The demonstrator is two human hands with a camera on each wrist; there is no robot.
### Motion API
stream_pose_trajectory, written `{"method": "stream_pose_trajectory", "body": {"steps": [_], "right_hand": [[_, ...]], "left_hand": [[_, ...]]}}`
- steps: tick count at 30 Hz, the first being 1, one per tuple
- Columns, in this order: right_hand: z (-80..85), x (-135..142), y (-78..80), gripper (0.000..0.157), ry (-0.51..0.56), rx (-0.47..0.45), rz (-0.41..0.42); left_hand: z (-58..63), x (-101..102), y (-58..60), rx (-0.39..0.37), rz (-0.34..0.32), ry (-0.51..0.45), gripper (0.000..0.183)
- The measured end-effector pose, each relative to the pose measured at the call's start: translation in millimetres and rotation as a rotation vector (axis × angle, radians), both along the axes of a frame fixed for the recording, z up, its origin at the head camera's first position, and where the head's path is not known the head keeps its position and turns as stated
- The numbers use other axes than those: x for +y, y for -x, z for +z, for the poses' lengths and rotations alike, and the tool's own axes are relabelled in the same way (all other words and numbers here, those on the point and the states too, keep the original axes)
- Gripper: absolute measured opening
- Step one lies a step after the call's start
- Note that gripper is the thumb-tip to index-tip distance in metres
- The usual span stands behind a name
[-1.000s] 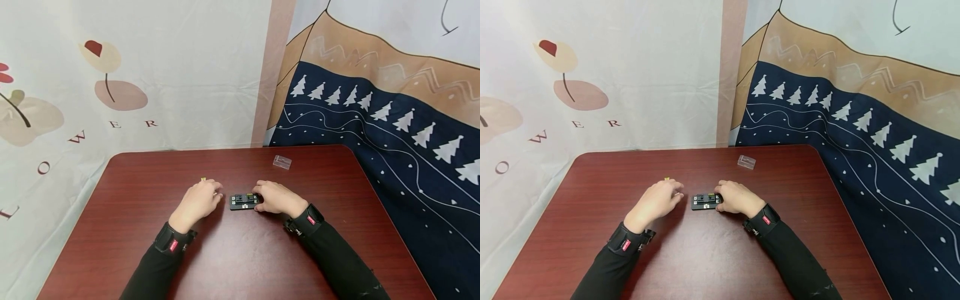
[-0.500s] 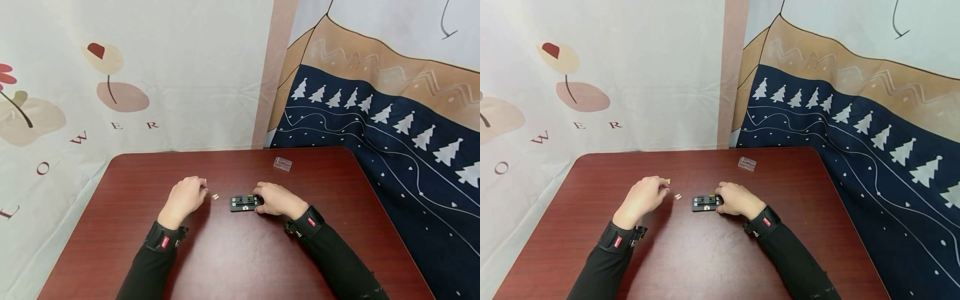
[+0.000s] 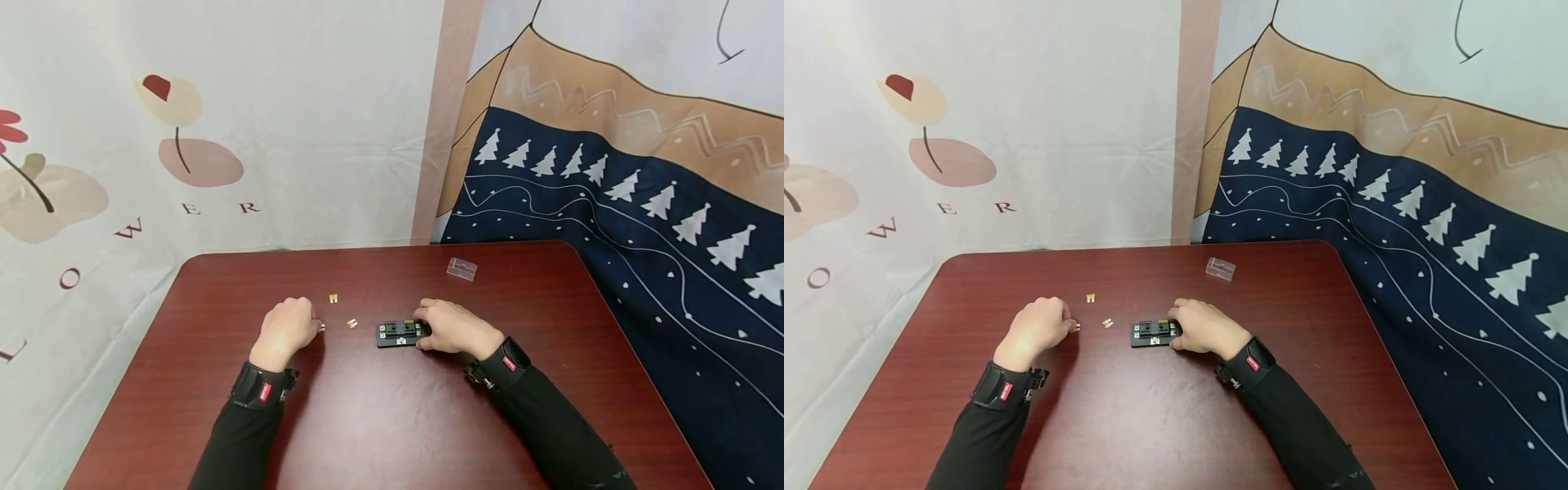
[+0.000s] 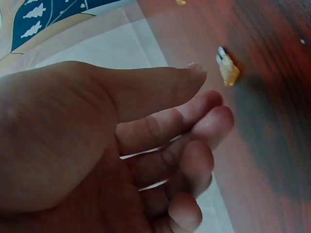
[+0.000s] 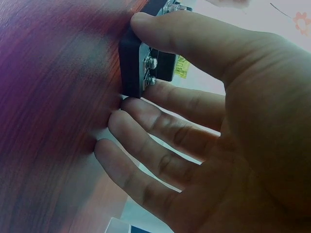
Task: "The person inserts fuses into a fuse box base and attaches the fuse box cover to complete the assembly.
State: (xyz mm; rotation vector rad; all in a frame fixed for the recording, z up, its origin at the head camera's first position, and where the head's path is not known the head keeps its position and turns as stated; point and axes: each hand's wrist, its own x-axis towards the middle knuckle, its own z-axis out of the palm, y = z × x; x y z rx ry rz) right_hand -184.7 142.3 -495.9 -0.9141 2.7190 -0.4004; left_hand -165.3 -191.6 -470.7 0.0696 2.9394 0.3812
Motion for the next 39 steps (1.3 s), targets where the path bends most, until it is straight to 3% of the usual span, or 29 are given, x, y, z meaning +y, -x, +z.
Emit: {"method": "stream_pose_trajectory", "body": {"steps": [5, 12, 29, 39], "right_hand": [[0.0, 1, -0.2, 0.047, 0.002, -0.006, -0.002], [-0.1, 1, -0.7, 0.047, 0.002, -0.004, 0.005], [-0.1, 1, -1.5, 0.046, -0.002, 0.001, 0.001], [0.7, 1, -1.6, 0.045, -0.003, 0.002, 0.001]], "left_hand": [[-2.8, 0, -0.4, -0.041, 0.031, 0.028, 0.033], [-6.5, 2, 0.1, -0.026, 0.049, 0.032, 0.028], [-12.3, 9, 1.3, 0.041, 0.015, 0.041, 0.018], [-12.4, 12, 0.9, 0.065, -0.003, 0.037, 0.022]]}}
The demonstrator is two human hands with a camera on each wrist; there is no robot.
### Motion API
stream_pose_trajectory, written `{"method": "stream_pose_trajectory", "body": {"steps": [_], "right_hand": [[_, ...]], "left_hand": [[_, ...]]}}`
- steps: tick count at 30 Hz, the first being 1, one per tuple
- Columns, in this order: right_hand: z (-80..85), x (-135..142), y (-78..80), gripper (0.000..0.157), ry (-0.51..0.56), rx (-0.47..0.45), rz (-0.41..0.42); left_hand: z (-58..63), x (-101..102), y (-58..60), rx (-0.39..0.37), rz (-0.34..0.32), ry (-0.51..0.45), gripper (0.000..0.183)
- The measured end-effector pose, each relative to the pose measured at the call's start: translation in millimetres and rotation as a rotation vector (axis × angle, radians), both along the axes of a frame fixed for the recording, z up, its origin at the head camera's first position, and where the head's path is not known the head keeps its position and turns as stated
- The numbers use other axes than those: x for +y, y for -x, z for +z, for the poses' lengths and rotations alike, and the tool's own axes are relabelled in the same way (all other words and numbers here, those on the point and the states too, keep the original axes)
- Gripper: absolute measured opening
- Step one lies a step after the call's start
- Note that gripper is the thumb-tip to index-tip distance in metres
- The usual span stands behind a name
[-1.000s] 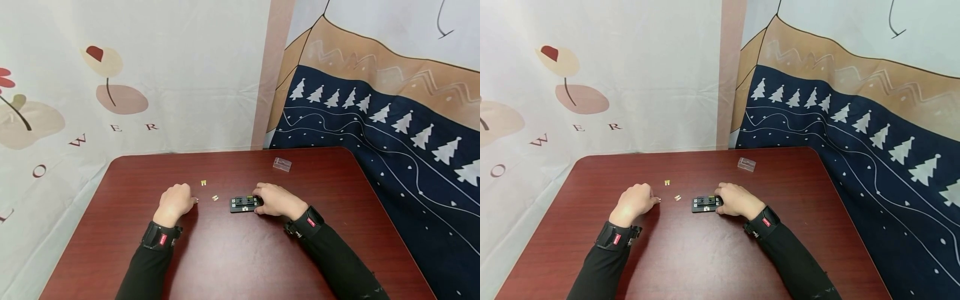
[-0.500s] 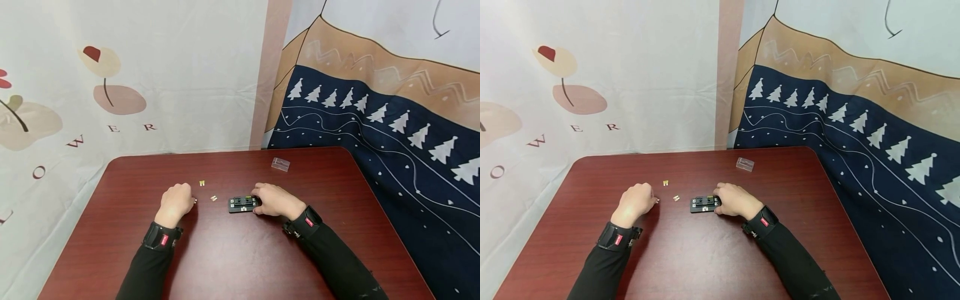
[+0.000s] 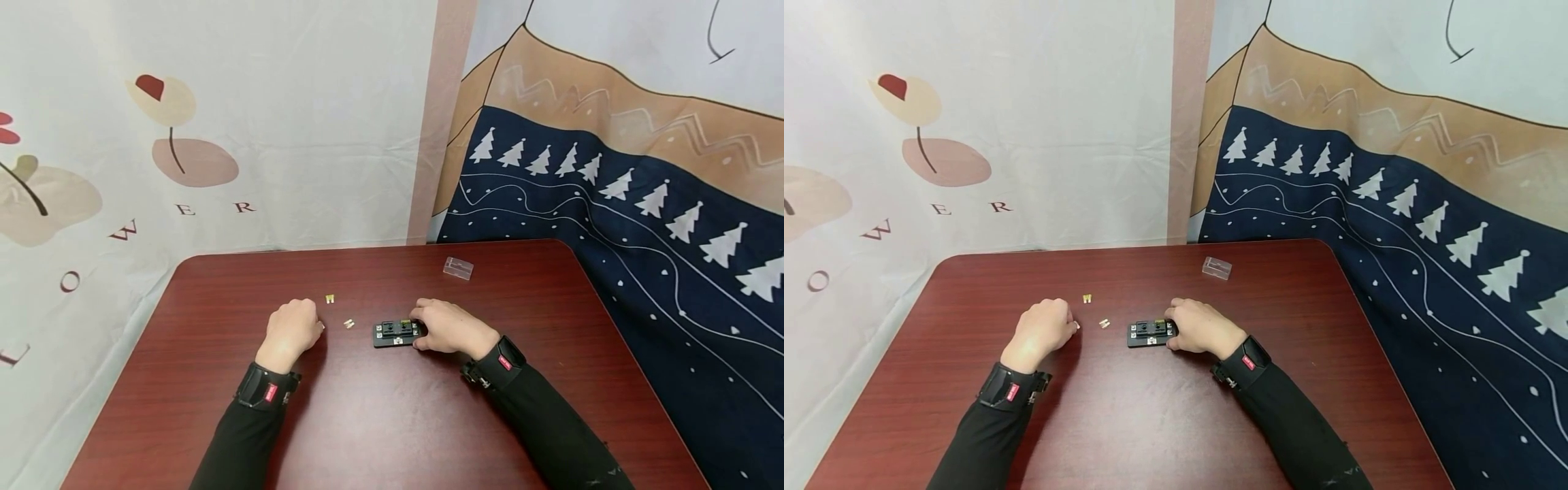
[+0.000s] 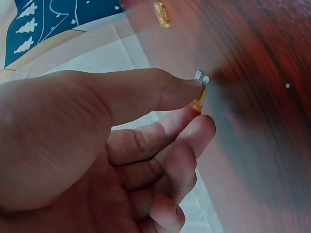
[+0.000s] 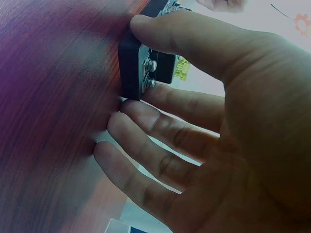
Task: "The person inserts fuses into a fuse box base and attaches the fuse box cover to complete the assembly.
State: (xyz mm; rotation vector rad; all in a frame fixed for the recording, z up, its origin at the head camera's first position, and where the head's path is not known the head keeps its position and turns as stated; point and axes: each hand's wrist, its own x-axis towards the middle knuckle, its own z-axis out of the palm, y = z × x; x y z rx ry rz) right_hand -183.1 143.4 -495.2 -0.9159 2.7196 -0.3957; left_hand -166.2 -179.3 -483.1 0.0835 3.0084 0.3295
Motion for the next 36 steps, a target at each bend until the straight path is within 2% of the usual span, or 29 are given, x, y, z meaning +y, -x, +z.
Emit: {"method": "stream_pose_trajectory", "body": {"steps": [6, 10, 19, 24, 30, 36], "right_hand": [[0.4, 0, -0.2, 0.045, 0.003, -0.001, -0.002], [0.9, -1, 0.5, 0.046, 0.001, 0.0, -0.002], [0.0, -2, 1.3, 0.046, -0.006, 0.003, 0.001], [-2.4, -2, 1.4, 0.047, -0.004, 0.007, 0.001], [-2.8, -2, 1.7, 0.05, -0.009, -0.002, 0.007], [-1.9, -1, 2.9, 0.051, -0.012, -0.006, 0.01]], "left_hand": [[1.1, 3, 0.5, -0.009, -0.011, -0.01, 0.038], [2.2, 6, 1.1, -0.013, -0.019, -0.014, 0.042], [2.1, 8, 1.6, -0.013, -0.024, -0.011, 0.041], [1.2, 9, 0.9, -0.006, -0.054, -0.01, 0.039], [3.9, 11, -1.8, 0.073, -0.099, -0.034, 0.04], [14.2, 25, -6.7, 0.174, -0.189, -0.081, 0.011]]}}
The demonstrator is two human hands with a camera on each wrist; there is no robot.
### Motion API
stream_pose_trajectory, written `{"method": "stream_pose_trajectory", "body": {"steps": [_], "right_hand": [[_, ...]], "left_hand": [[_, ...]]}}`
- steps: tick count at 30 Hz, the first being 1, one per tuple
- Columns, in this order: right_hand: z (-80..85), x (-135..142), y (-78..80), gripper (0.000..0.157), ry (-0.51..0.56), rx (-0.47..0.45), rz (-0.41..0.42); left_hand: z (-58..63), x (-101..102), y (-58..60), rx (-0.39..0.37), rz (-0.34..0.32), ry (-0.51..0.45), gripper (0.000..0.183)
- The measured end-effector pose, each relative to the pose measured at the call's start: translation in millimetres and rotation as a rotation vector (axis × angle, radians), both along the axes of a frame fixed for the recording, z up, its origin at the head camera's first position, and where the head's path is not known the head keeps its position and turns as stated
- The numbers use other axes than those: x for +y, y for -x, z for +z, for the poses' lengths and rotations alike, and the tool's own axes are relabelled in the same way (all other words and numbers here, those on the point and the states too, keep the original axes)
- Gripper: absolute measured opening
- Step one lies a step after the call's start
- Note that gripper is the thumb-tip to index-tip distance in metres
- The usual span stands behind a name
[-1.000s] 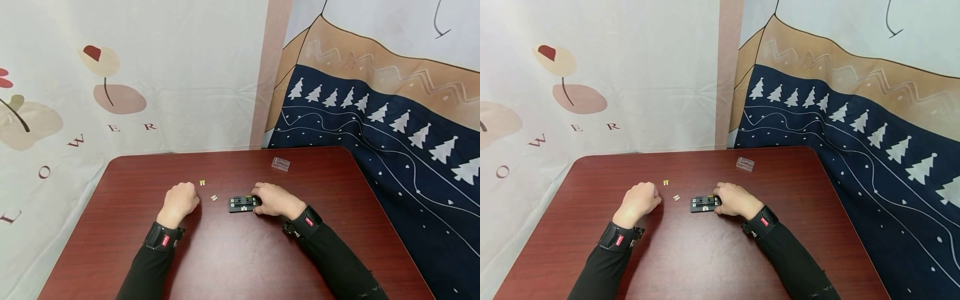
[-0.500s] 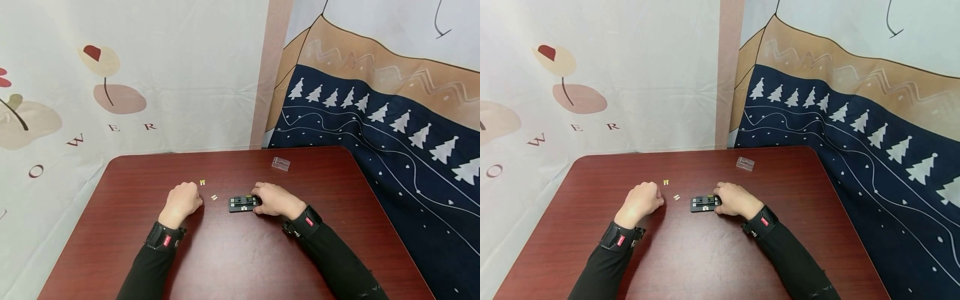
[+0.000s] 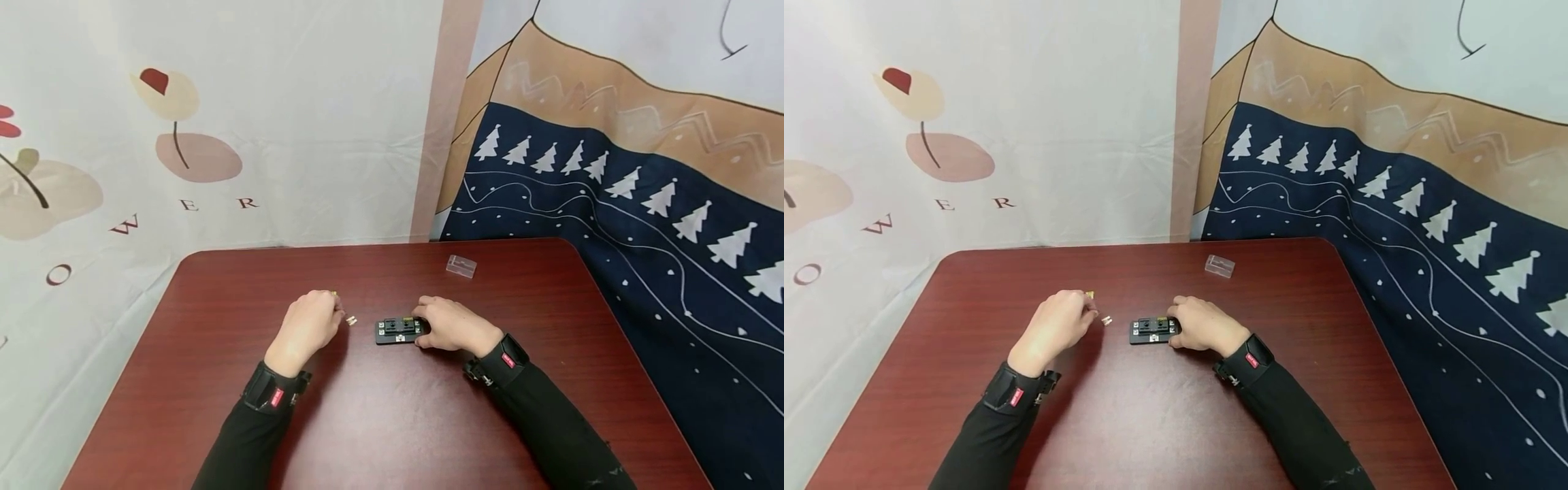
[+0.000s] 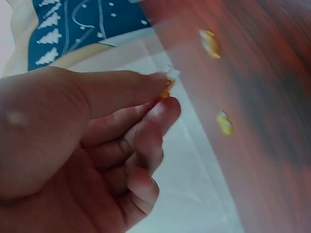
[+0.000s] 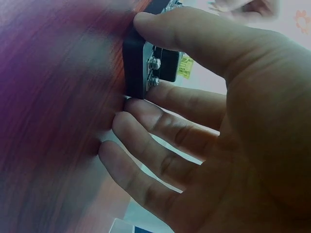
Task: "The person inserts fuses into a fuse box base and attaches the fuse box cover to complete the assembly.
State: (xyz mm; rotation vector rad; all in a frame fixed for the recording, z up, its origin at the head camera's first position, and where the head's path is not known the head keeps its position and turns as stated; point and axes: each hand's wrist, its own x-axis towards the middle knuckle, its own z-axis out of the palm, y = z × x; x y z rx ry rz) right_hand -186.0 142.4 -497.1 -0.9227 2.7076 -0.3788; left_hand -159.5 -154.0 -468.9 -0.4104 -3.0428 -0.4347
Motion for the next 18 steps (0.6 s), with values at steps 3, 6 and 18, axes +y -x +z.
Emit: {"method": "stream_pose_trajectory", "body": {"steps": [3, 6, 18], "right_hand": [[-0.2, 3, 0.0, 0.05, -0.006, 0.018, 0.007], [-1.7, 5, -0.7, 0.05, -0.013, 0.034, 0.016], [-9.3, 5, -2.1, 0.049, 0.016, 0.071, 0.041]], "left_hand": [[4.8, 12, -2.6, 0.05, -0.05, -0.017, 0.009], [8.6, 25, -5.3, 0.105, -0.102, -0.032, 0.009], [14.6, 60, -9.0, 0.203, -0.278, -0.038, 0.009]]}}
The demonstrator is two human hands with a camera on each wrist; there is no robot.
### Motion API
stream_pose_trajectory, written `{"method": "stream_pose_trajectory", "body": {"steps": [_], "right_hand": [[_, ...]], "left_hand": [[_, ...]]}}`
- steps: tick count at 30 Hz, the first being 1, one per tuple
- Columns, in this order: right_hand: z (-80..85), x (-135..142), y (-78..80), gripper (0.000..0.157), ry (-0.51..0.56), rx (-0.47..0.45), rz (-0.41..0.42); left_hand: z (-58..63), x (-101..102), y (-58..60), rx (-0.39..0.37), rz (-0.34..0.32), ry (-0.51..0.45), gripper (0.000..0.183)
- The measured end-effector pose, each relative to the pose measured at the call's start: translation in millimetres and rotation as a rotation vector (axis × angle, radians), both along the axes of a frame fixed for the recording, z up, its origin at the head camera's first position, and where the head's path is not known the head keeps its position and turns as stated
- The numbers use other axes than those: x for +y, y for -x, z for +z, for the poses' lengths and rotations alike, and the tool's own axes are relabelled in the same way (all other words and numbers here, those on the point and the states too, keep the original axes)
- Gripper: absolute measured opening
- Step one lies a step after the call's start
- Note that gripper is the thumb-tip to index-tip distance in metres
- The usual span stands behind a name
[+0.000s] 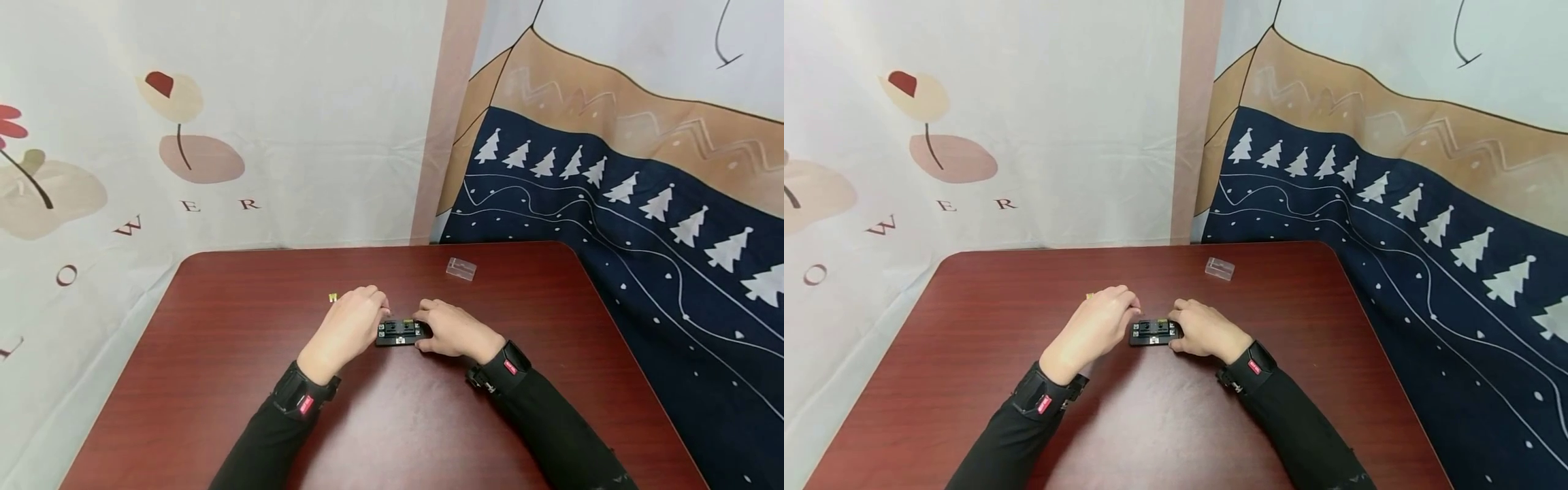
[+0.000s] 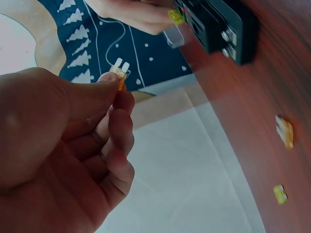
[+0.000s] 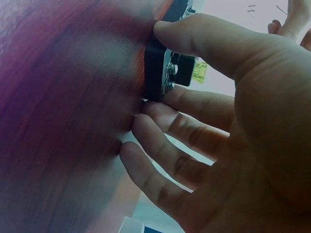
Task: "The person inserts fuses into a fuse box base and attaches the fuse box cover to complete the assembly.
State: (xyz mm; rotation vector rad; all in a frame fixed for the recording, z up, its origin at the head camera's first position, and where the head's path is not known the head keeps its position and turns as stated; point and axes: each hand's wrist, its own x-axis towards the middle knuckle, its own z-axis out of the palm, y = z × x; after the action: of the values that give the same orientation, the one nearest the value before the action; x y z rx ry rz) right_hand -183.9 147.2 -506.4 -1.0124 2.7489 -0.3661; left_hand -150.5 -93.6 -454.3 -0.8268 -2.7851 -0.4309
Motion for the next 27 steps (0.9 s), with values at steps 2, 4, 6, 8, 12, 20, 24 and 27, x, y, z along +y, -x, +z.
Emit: {"method": "stream_pose_trajectory", "body": {"steps": [2, 4, 6, 8, 12, 20, 24, 27], "right_hand": [[-0.3, 0, -0.4, 0.05, -0.005, -0.003, -0.003], [-0.9, 0, -0.6, 0.05, -0.008, -0.003, -0.005], [-1.5, 0, -0.7, 0.05, -0.013, 0.004, -0.005], [-1.4, 0, -1.1, 0.05, -0.009, 0.01, -0.006], [0.7, -1, -2.9, 0.048, 0.004, 0.017, -0.003], [2.2, -2, -3.7, 0.049, 0.002, 0.006, -0.015], [2.7, -2, -3.4, 0.05, 0.001, 0.0, -0.021], [3.4, -2, -3.1, 0.053, -0.004, -0.002, -0.026]], "left_hand": [[-0.8, 4, -0.2, 0.017, -0.017, 0.012, 0.009], [-1.7, 8, -0.6, 0.032, -0.025, 0.021, 0.011], [-3.1, 12, -0.9, 0.042, -0.032, 0.032, 0.012], [-3.9, 15, -1.4, 0.045, -0.042, 0.034, 0.013], [-7.0, 20, -1.0, 0.053, -0.079, 0.04, 0.012], [-17.5, 21, 1.4, 0.05, -0.107, 0.068, 0.012], [-20.7, 23, 2.9, 0.048, -0.115, 0.077, 0.012], [-22.7, 25, 3.7, 0.047, -0.116, 0.083, 0.012]]}}
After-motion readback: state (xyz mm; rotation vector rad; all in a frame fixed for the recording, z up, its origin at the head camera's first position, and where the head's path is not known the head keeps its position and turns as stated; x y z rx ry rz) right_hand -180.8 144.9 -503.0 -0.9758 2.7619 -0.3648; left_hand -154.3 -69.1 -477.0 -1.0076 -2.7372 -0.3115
